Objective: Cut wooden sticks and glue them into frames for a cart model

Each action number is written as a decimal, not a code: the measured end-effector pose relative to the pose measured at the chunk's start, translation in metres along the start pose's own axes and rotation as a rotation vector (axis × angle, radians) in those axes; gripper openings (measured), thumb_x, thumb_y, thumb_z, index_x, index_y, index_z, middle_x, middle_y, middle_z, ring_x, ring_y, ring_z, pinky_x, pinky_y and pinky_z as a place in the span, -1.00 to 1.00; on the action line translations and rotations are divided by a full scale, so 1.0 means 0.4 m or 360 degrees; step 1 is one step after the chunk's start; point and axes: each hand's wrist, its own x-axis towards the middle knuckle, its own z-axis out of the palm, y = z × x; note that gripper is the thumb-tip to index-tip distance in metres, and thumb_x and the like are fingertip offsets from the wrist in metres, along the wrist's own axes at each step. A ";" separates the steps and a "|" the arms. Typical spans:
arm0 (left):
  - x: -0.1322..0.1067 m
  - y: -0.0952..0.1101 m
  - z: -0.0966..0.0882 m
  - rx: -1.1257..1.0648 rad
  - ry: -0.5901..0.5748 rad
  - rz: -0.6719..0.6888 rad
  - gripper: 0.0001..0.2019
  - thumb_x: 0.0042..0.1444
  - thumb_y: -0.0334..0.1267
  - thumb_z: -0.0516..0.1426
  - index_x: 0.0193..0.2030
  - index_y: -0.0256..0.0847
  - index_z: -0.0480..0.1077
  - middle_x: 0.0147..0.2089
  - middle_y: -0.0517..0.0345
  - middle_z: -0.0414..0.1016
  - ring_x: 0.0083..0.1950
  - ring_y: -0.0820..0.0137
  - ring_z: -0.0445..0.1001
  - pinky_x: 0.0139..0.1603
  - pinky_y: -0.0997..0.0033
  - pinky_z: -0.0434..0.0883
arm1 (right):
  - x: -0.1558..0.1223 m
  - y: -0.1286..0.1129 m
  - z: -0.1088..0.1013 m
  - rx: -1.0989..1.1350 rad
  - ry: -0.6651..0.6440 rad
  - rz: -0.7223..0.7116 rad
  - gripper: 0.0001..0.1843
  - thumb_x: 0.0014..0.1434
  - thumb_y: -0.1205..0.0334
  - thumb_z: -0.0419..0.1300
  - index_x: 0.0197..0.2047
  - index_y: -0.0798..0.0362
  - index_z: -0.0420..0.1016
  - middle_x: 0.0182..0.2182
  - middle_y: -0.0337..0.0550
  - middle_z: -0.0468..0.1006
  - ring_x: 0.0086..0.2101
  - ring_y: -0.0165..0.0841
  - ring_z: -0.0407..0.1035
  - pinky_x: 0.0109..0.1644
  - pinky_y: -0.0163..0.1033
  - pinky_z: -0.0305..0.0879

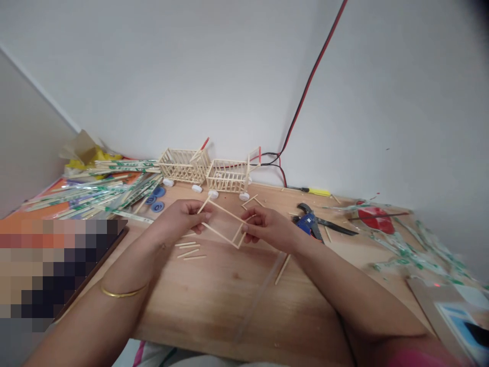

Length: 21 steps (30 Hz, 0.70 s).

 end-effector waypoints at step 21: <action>0.010 0.002 -0.041 0.1008 0.0209 0.0367 -0.72 -0.05 -0.16 0.11 -0.25 -0.25 0.53 -0.28 0.06 0.54 -0.34 0.37 0.42 -0.36 0.50 0.25 | -0.033 -0.038 0.008 -0.1533 0.0050 -0.0117 -0.83 0.12 0.31 0.06 -0.30 0.13 0.47 -0.38 -0.10 0.53 -0.40 -0.39 0.34 -0.35 -0.35 0.12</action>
